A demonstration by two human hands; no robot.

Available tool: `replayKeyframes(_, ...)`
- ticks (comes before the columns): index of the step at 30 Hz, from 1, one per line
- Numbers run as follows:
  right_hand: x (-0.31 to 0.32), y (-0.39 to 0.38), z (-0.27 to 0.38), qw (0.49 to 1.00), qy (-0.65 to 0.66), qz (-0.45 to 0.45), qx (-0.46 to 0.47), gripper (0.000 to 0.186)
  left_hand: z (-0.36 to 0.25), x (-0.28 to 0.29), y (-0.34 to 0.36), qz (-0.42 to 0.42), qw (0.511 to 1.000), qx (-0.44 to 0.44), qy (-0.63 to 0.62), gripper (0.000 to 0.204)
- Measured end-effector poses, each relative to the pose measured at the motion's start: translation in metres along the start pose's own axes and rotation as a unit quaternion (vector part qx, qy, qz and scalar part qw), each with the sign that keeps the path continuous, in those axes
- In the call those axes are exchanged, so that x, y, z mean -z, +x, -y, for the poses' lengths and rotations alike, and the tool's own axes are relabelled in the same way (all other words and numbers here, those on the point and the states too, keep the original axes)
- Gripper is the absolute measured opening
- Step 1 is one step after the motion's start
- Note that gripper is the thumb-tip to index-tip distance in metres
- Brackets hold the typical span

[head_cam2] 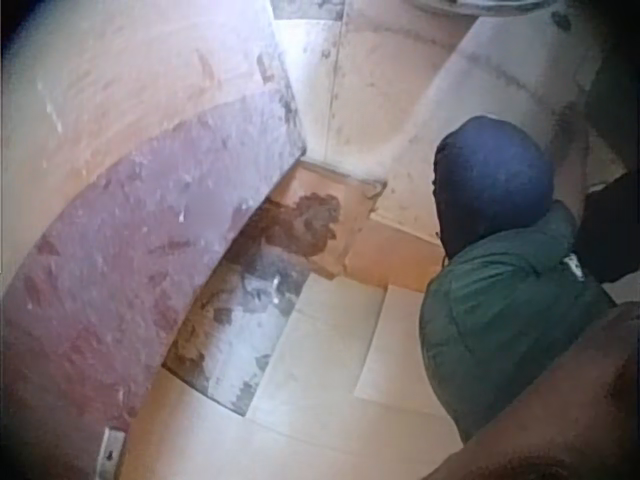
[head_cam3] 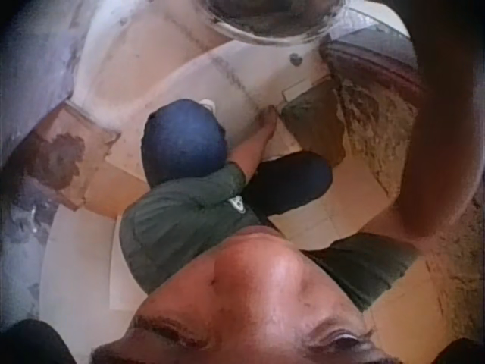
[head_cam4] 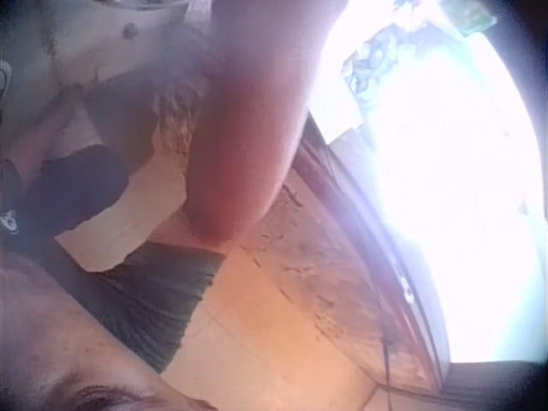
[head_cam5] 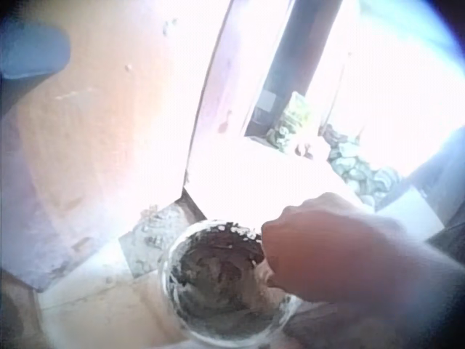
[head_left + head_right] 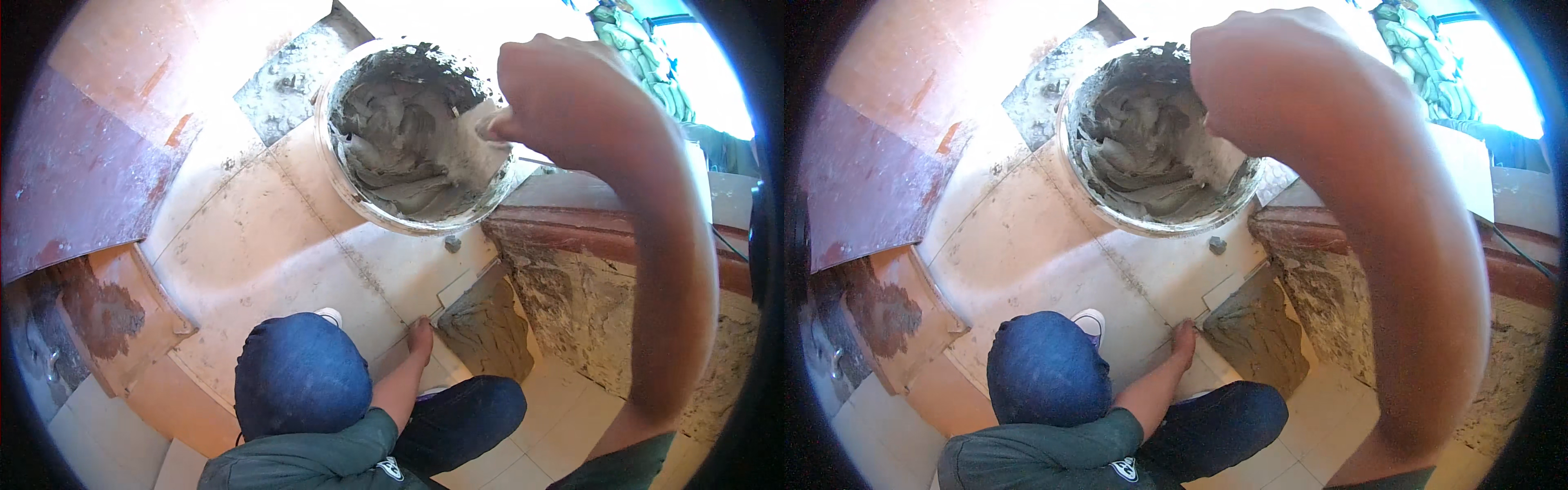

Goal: The person applies mortar to a wall surface with a trowel, places a ceramic tile onto the prepared area, and taps the tile with a rubber mallet to level it.

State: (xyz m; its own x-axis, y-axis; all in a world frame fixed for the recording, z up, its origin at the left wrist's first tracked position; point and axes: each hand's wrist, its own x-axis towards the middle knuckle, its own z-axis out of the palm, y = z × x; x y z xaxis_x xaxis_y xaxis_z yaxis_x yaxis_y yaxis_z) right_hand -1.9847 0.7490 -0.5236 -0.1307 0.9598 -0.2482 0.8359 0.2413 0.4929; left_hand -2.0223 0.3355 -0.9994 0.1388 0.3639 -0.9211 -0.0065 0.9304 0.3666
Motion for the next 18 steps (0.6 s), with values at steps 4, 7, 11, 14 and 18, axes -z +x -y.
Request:
replayKeyframes(4, -0.04, 0.022, 0.013, 0.974, 0.152, 0.156, -0.07, 0.035, 0.001, 0.003, -0.001, -0.029, 0.995, -0.05, 0.085, 0.046)
replayKeyframes(7, -0.055, 0.012, 0.011, 0.968, 0.174, 0.167, -0.067, 0.031, -0.003, 0.003, -0.001, -0.009, 0.999, -0.012, 0.049, 0.045)
replayKeyframes(11, -0.058, -0.01, 0.001, 0.964, 0.241, 0.104, -0.044, 0.028, -0.003, 0.004, -0.002, -0.021, 0.998, -0.008, 0.065, 0.042)
replayKeyframes(14, -0.063, -0.03, -0.01, 0.957, 0.276, 0.082, -0.039, 0.029, 0.005, 0.008, 0.008, 0.011, 0.995, -0.042, 0.085, 0.041)
replayKeyframes(18, -0.067, -0.054, -0.011, 0.952, 0.284, 0.11, -0.03, 0.032, 0.017, 0.014, 0.023, 0.075, 0.996, 0.041, 0.022, 0.043)
